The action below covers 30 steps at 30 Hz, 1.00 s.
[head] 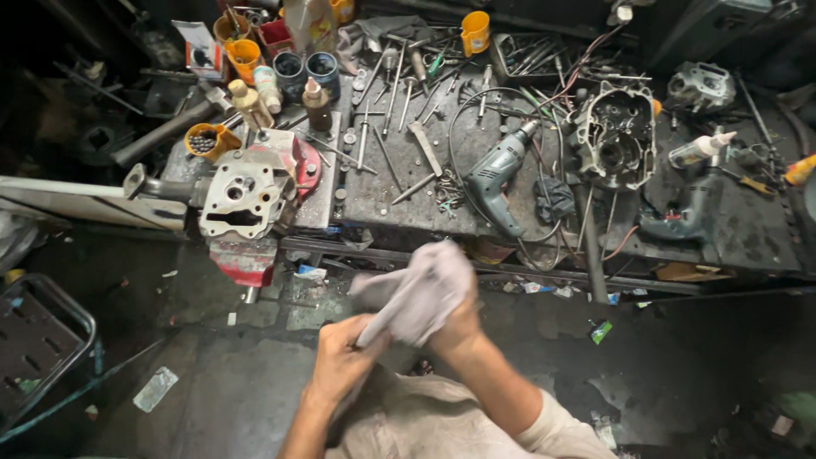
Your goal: The person cleans a metal engine part with a cloth, then uses a T-handle wrench to tighten bolts on the part clamped in a vise. The person repeatedly adjusts the part and checks bolt tightness while working at a cluttered workbench.
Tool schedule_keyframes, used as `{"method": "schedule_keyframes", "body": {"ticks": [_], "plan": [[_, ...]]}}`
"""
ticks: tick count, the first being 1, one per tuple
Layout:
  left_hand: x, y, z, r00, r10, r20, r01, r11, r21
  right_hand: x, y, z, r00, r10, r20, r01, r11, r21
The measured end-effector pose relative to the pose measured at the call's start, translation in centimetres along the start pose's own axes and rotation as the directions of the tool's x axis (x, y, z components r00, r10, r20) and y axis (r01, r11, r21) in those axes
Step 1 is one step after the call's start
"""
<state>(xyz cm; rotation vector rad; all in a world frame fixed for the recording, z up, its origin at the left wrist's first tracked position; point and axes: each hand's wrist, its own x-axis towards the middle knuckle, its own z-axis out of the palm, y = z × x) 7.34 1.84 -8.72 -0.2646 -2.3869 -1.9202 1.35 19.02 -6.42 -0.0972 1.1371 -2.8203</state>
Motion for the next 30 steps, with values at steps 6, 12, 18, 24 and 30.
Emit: {"method": "schedule_keyframes", "body": {"ticks": [6, 12, 18, 24, 30], "plan": [[-3.3, -2.4, -1.2, 0.991, 0.122, 0.063, -0.123, 0.992, 0.025, 3.5, -7.3, -4.8, 0.955, -0.215, -0.204, 0.217, 0.976, -0.012], [-2.6, -0.6, -6.1, 0.884, -0.175, 0.435, 0.009, 0.934, 0.357, 3.6, -6.3, -2.4, 0.963, -0.181, -0.202, 0.186, 0.982, 0.010], [-1.9, 6.9, -5.2, 0.938, 0.340, -0.072, -0.328, 0.934, 0.141, -0.6, 1.0, 3.4, 0.986, -0.114, -0.121, 0.089, 0.977, -0.196], [-0.7, 9.3, -3.0, 0.830, 0.503, -0.241, -0.489, 0.864, 0.122, -3.7, 4.5, 4.1, 0.991, -0.126, 0.055, 0.134, 0.973, -0.190], [-1.1, 7.8, -2.2, 0.785, 0.536, -0.309, -0.527, 0.841, 0.122, -5.0, 6.7, 2.3, 0.996, -0.077, 0.032, 0.081, 0.990, -0.113]]}}
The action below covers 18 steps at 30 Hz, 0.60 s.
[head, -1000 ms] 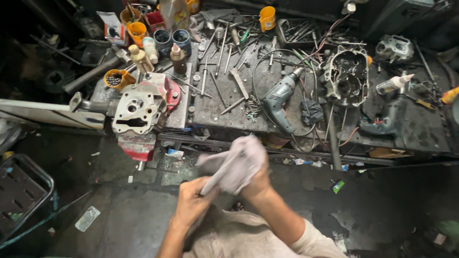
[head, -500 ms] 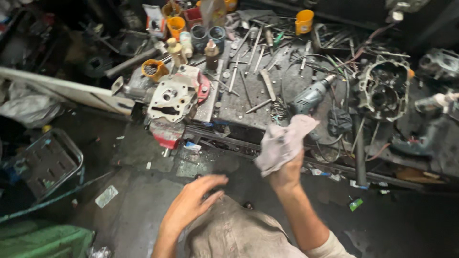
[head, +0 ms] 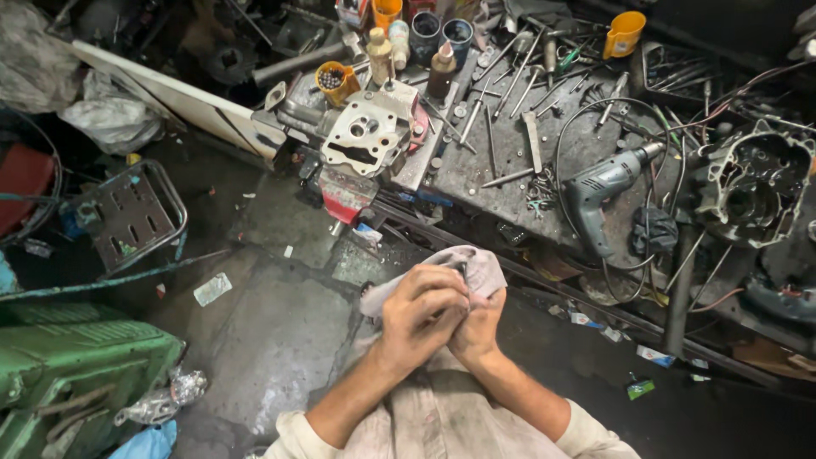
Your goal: The person cleans a metal engine part with a cloth, then uses a T-handle wrench to tighten bolts on the part clamped in a vise. The person repeatedly adjusts the part and checks bolt tightness while working at a cluttered workbench.
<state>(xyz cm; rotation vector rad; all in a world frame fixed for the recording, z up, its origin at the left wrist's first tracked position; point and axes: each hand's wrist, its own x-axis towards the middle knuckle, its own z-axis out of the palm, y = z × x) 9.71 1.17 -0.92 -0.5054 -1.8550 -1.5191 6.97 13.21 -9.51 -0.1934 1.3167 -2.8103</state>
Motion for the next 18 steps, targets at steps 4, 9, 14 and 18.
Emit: {"method": "schedule_keyframes", "body": {"ticks": [4, 9, 14, 18], "plan": [[-0.4, 0.0, 0.0, 0.999, -0.037, -0.028, 0.037, 0.999, 0.012, -0.1, 0.6, -0.4, 0.998, 0.026, -0.051, -0.031, 0.995, -0.099], [-0.4, 0.3, 0.0, 0.999, -0.027, -0.033, 0.028, 0.999, 0.032, -0.5, 0.4, 0.3, 0.999, 0.025, -0.028, -0.029, 0.989, -0.145], [-0.7, 0.4, -0.6, 0.985, -0.104, 0.138, 0.113, 0.992, -0.056, 1.5, -0.6, 1.7, 0.985, 0.104, -0.138, -0.125, 0.980, -0.154], [-1.2, 1.1, -0.9, 0.970, -0.141, 0.197, 0.192, 0.943, -0.272, 4.5, -2.7, 2.0, 0.952, 0.307, -0.004, -0.302, 0.936, -0.179]]}}
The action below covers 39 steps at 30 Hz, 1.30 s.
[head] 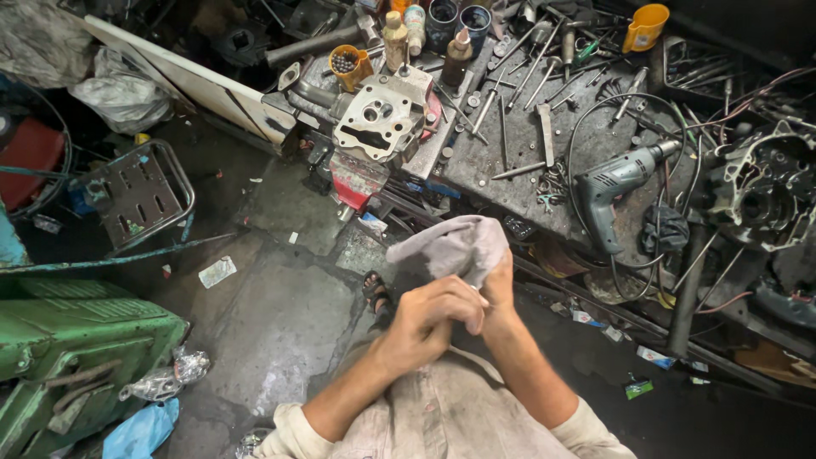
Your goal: The person cleans a metal engine part with a cloth, then uses a T-handle wrench to tighten bolts on the part clamped in a vise. The person repeatedly adjusts the part and checks bolt tightness while working at a cluttered workbench.
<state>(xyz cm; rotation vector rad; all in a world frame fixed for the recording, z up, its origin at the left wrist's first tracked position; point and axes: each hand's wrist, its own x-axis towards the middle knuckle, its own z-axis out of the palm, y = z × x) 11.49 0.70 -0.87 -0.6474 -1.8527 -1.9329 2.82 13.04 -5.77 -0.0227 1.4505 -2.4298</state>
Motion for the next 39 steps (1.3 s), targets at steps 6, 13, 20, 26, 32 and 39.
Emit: {"method": "schedule_keyframes", "body": {"ticks": [6, 13, 20, 26, 32, 39], "plan": [[0.5, -0.3, -0.6, 0.935, 0.161, -0.316, -0.159, 0.987, 0.032, -1.6, -2.3, 1.9, 0.972, -0.040, 0.233, -0.022, 0.966, 0.259], [0.6, -0.8, -0.8, 0.894, 0.208, -0.397, -0.143, 0.972, 0.189, -4.2, -2.7, 3.9, 0.963, 0.002, 0.270, -0.067, 0.970, 0.234], [0.8, -0.2, -0.4, 0.906, 0.249, -0.344, -0.164, 0.952, 0.257, -4.7, -0.5, 2.7, 0.959, -0.159, 0.235, 0.103, 0.966, 0.236], [0.8, 0.0, -0.4, 0.941, 0.223, -0.254, -0.177, 0.965, 0.192, -4.8, 1.0, 0.8, 0.992, -0.032, 0.124, -0.001, 0.967, 0.254], [0.4, 0.3, -0.3, 0.996, 0.079, -0.046, -0.084, 0.988, -0.129, -3.2, -0.1, -0.7, 0.995, -0.023, 0.101, 0.008, 0.990, 0.143], [0.9, 0.3, 0.2, 0.931, 0.269, -0.247, -0.254, 0.963, 0.094, -3.0, -2.3, 0.4, 0.981, -0.066, 0.185, 0.041, 0.990, 0.136]]}}
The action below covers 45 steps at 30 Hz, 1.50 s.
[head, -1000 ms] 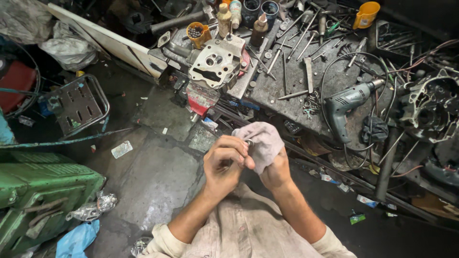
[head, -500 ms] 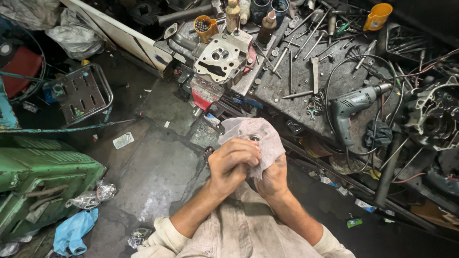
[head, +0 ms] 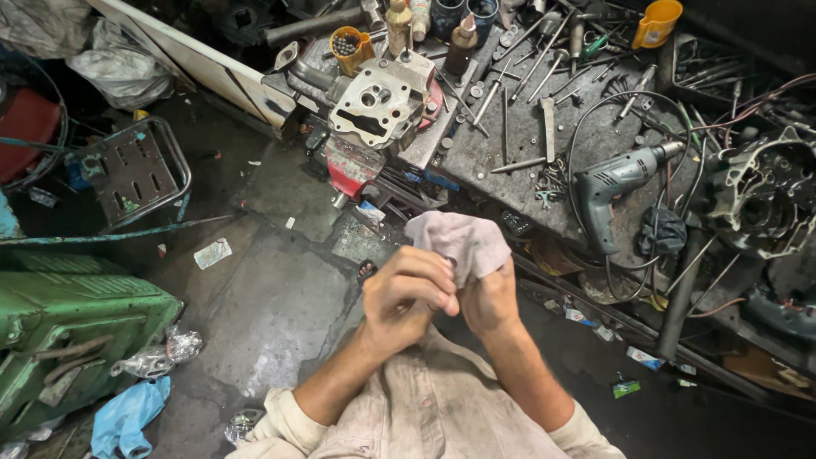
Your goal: The person cleans a metal engine part with a cloth, then uses a T-handle wrench to tighten bolts on the part clamped in a vise. The person repeatedly adjusts the part and checks bolt tightness while working at a cluttered workbench.
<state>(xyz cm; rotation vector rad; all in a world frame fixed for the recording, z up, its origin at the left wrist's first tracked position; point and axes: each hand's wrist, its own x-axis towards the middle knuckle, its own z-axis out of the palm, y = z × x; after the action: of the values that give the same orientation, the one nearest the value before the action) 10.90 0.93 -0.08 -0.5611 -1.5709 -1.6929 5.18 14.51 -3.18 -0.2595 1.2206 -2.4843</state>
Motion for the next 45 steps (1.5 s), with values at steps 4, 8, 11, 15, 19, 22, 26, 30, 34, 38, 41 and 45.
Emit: {"method": "schedule_keyframes", "body": {"ticks": [4, 8, 11, 15, 19, 22, 26, 30, 34, 38, 41, 45], "plan": [[-0.1, -0.6, 0.2, 0.997, -0.005, -0.075, 0.014, 0.992, 0.122, -1.1, 0.8, 0.4, 0.998, 0.031, 0.050, -0.038, 0.991, 0.127], [-0.3, -0.9, 0.6, 0.998, 0.007, -0.068, 0.006, 0.981, 0.193, -1.6, 2.4, -0.5, 1.000, 0.026, 0.014, -0.029, 0.952, 0.305], [-0.2, -0.8, 0.7, 0.998, -0.016, -0.053, 0.026, 0.979, 0.202, -1.7, 3.5, -1.3, 0.999, -0.052, 0.015, 0.046, 0.960, 0.277], [0.0, -0.4, 0.1, 0.999, -0.047, 0.023, 0.042, 0.983, 0.179, -2.3, 4.3, -1.5, 0.990, 0.018, -0.141, 0.004, 0.989, 0.150], [0.1, -0.3, -0.5, 0.979, -0.125, 0.163, 0.106, 0.987, 0.117, -2.2, 3.8, -0.8, 0.994, -0.102, -0.030, 0.105, 0.982, 0.154], [-0.3, -0.1, -1.1, 0.900, -0.279, 0.336, 0.296, 0.955, 0.000, -0.8, 2.1, 0.0, 0.998, -0.015, -0.065, 0.016, 1.000, 0.021], [-1.3, 0.7, -2.0, 0.884, -0.246, 0.398, 0.334, 0.928, -0.168, 0.7, -1.8, 1.3, 0.999, 0.050, 0.006, -0.050, 0.994, 0.097], [-1.7, 0.3, -3.1, 0.960, -0.221, 0.172, 0.280, 0.720, -0.635, -0.8, -6.4, 1.8, 0.956, -0.080, 0.284, 0.078, 0.997, 0.019], [-1.9, -0.6, -4.7, 0.978, -0.209, 0.009, 0.135, 0.598, -0.790, -0.8, -4.8, 2.2, 0.932, -0.021, 0.363, 0.043, 0.998, -0.052], [-2.9, -1.1, -5.8, 0.962, -0.263, -0.068, 0.121, 0.637, -0.761, -0.6, 0.5, 2.1, 0.958, 0.148, 0.244, -0.142, 0.989, -0.045], [-3.9, -1.2, -6.2, 0.909, -0.387, -0.153, 0.135, 0.623, -0.770, -0.2, 1.7, 0.6, 0.975, 0.183, 0.127, -0.185, 0.983, 0.006], [-4.0, -1.3, -6.1, 0.895, -0.379, -0.235, 0.110, 0.699, -0.707, 1.4, -0.2, -1.1, 0.981, 0.194, 0.016, -0.194, 0.976, 0.096]]}}
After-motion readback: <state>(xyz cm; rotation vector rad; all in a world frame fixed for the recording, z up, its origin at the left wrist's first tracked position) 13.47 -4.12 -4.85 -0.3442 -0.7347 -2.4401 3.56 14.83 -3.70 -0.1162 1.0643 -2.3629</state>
